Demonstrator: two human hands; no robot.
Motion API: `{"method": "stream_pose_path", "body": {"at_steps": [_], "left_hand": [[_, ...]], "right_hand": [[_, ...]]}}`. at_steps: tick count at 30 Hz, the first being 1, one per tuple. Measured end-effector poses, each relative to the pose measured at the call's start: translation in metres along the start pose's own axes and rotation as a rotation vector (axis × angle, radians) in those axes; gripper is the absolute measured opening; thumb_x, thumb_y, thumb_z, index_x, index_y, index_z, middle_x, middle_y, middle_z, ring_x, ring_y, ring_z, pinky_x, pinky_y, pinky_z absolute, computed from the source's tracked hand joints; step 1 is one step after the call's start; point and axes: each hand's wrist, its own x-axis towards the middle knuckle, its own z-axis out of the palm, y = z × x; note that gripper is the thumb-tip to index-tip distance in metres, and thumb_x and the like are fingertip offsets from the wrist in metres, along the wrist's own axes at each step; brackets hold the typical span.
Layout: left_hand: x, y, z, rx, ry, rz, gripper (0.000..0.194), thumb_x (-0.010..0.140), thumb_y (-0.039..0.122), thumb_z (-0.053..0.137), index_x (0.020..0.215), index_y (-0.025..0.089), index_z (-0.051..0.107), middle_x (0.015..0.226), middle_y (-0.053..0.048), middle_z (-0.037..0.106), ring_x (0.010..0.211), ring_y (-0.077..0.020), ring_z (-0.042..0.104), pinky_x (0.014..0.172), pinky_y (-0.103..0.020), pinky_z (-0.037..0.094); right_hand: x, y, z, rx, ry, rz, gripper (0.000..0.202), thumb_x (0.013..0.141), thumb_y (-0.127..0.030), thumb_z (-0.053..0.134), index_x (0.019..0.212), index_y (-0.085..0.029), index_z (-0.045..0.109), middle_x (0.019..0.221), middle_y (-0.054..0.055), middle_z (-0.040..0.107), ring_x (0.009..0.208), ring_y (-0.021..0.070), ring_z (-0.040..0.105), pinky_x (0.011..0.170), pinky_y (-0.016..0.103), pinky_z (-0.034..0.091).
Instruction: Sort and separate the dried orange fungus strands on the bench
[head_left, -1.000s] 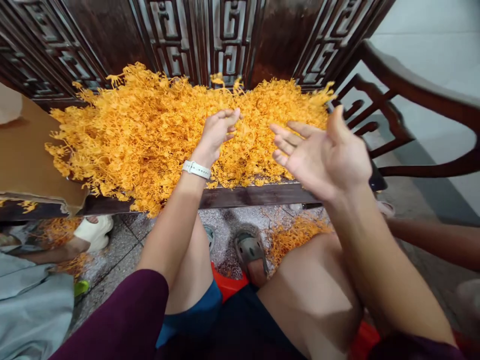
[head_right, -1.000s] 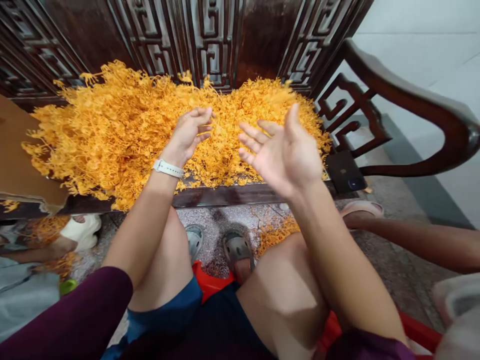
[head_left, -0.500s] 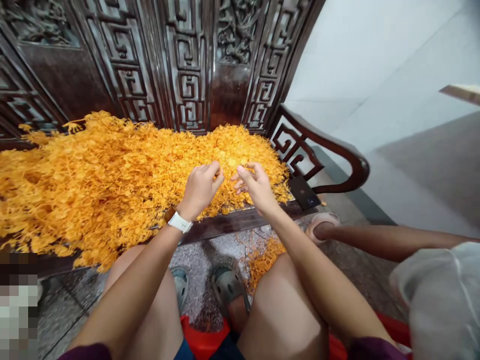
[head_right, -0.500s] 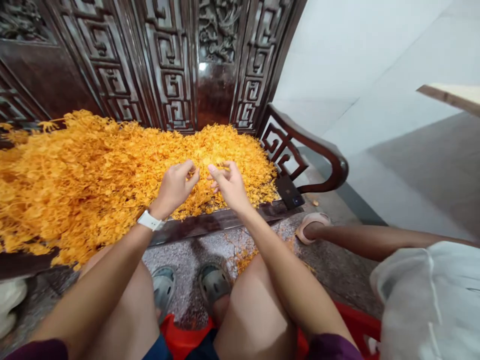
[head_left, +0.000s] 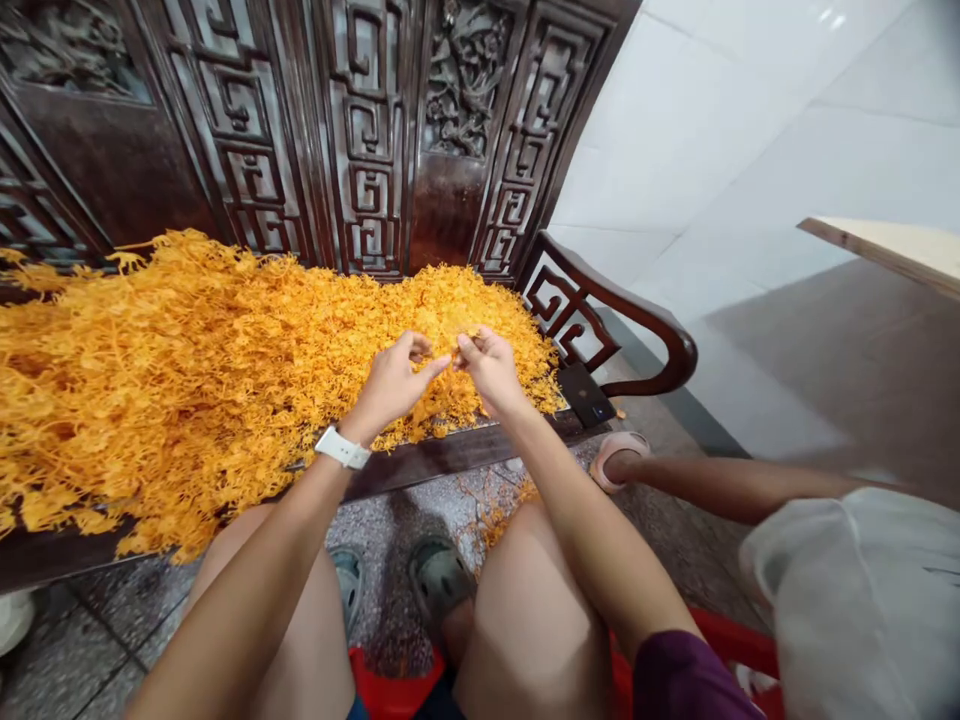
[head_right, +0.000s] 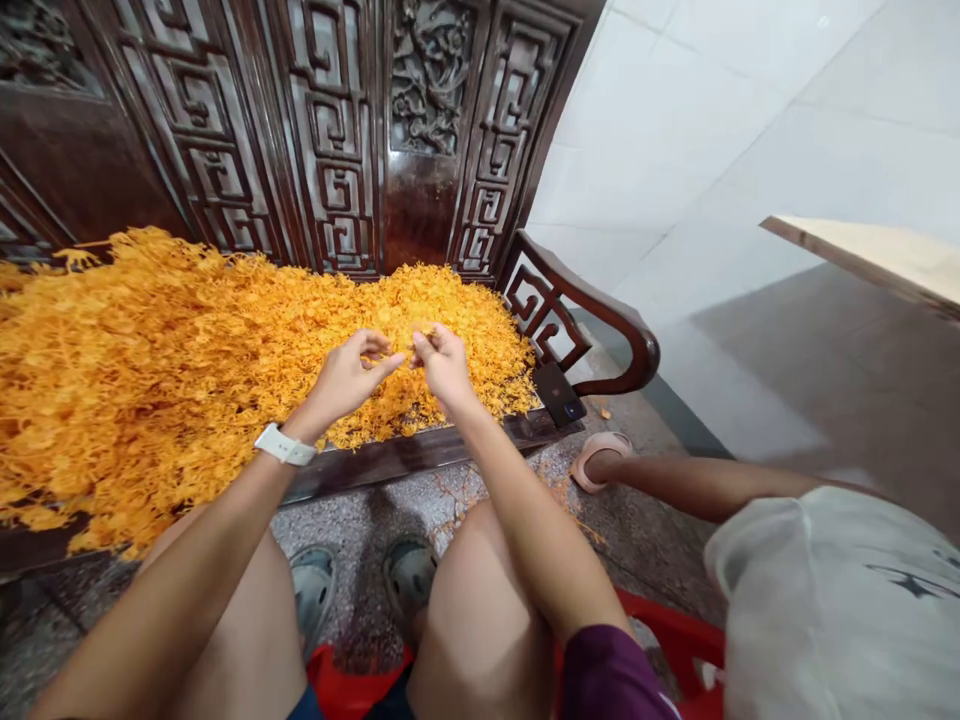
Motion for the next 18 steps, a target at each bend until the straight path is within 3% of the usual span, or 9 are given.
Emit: {"method": "stream_pose_path", "body": {"at_steps": [2,4,9,12,14,18], "left_hand": [[0.005,-0.002,0.003,-0.346,-0.022,-0.097,0.039,0.093,0.051,0.073,0.113,0.019,0.063,0.122,-0.014,0.073,0.113,-0.0244,0.069,0.094,-0.036,0.052],[0.009,-0.003,0.008,-0.524,-0.052,-0.091,0.037,0.093,0.052,0.072,0.107,0.018,0.067,0.119,-0.013,0.074,0.111,-0.0215,0.070,0.098,-0.034,0.051],[0.013,-0.004,0.012,-0.585,0.111,-0.109,0.030,0.084,0.043,0.083,0.086,0.019,0.065,0.086,-0.003,0.070,0.078,-0.0144,0.063,0.076,-0.029,0.050],[0.013,-0.005,0.005,-0.670,0.114,-0.151,0.032,0.079,0.043,0.087,0.081,0.019,0.066,0.079,-0.001,0.066,0.070,-0.0130,0.057,0.068,-0.028,0.045],[0.014,-0.007,-0.003,-0.616,0.062,-0.132,0.030,0.078,0.043,0.088,0.080,0.019,0.069,0.076,-0.001,0.065,0.066,-0.0129,0.053,0.063,-0.028,0.041],[0.016,-0.009,-0.020,-0.280,-0.022,-0.002,0.020,0.083,0.040,0.084,0.085,0.021,0.077,0.065,0.001,0.061,0.057,-0.0127,0.044,0.057,-0.030,0.031]], "right_hand": [[0.001,0.000,-0.001,-0.031,-0.011,-0.003,0.037,0.078,-0.049,0.082,0.088,-0.021,0.061,0.071,-0.004,0.057,0.063,0.0105,0.053,0.062,0.027,0.047],[0.000,0.001,-0.001,-0.092,-0.033,-0.009,0.037,0.080,-0.051,0.081,0.087,-0.020,0.062,0.072,-0.003,0.056,0.064,0.0108,0.052,0.062,0.027,0.046],[-0.005,0.004,0.006,-0.271,-0.147,-0.014,0.039,0.087,-0.057,0.073,0.085,-0.021,0.058,0.067,-0.003,0.055,0.061,0.0127,0.051,0.061,0.030,0.044],[-0.008,0.003,0.011,-0.336,-0.233,0.004,0.039,0.091,-0.058,0.068,0.082,-0.022,0.056,0.066,-0.003,0.055,0.058,0.0129,0.049,0.060,0.031,0.043],[-0.009,0.000,0.014,-0.388,-0.292,-0.001,0.040,0.092,-0.057,0.067,0.076,-0.022,0.055,0.064,-0.002,0.053,0.057,0.0128,0.046,0.058,0.031,0.040],[-0.008,-0.007,0.014,-0.497,-0.311,-0.065,0.042,0.093,-0.053,0.069,0.069,-0.023,0.051,0.058,-0.003,0.049,0.061,0.0145,0.043,0.060,0.031,0.036]]}}
